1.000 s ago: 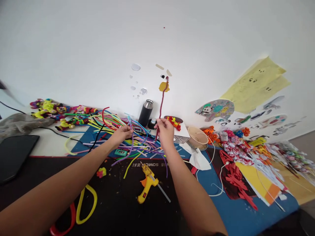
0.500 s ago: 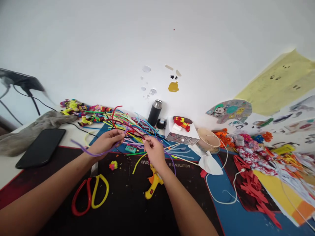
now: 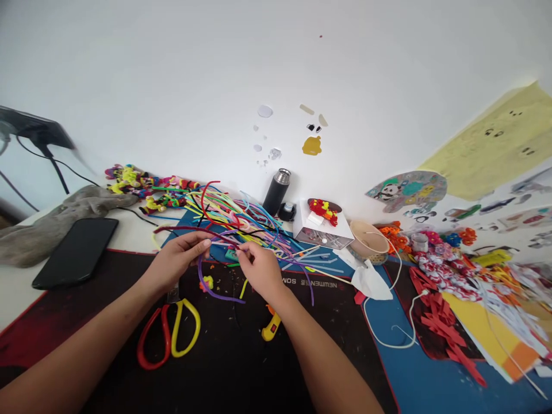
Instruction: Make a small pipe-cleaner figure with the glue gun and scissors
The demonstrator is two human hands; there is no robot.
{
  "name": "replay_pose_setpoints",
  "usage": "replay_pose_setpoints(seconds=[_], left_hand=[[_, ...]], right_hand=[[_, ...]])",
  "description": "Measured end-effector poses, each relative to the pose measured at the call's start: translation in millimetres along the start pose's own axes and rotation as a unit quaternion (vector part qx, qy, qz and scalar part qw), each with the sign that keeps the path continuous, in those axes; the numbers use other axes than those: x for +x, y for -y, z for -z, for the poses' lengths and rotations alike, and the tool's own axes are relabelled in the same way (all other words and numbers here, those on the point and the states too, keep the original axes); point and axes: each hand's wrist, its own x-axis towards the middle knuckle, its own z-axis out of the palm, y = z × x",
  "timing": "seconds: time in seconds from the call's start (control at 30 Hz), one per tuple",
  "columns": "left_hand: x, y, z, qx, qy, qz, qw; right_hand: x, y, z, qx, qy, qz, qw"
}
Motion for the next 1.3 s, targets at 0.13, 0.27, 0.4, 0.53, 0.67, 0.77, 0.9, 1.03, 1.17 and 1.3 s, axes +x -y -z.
replay_pose_setpoints(seconds=[0.13,0.27,0.4,0.53,0.67,0.77,0.9,1.03,1.17,1.3], left_hand=[[3,1,8.9,0.044,-0.019,-0.033,0.998],[5,-1,11.7,0.042,-0.031,-0.035,0.998],[3,-4,10.5,-0.001,-0.028,-0.026,0.999],[1,-3,7.1,-0.032,-0.013,-0.016,0.999],[0,3,2.8,-0.044,0.011,-0.007,0.999],[0,9,1.5,-0.048,0.024,0.0,0.999],[3,12,3.1,-0.062,0.025,0.008,0.998],[2,10,4.1,-0.069,0.028,0.013,0.997],[-1,7,2.7,-0.131,0.035,0.033,0.99],[-2,9,3.2,-0.177,0.033,0.067,0.981]], right_hand=[[0,0,-10,-0.01,0.013,0.007,1.0],[1,2,-18,-0.019,0.023,0.013,0.999],[0,4,-21,-0.02,0.032,0.019,0.999],[1,4,-20,-0.004,0.037,0.02,0.999],[3,4,-24,0.026,0.029,0.018,0.999],[5,8,-32,0.056,0.027,0.008,0.998],[7,17,-37,0.093,0.036,-0.01,0.995],[8,23,-29,0.101,0.021,-0.011,0.995],[8,22,-22,0.101,-0.006,-0.013,0.995],[6,21,-21,0.143,-0.025,-0.038,0.989]])
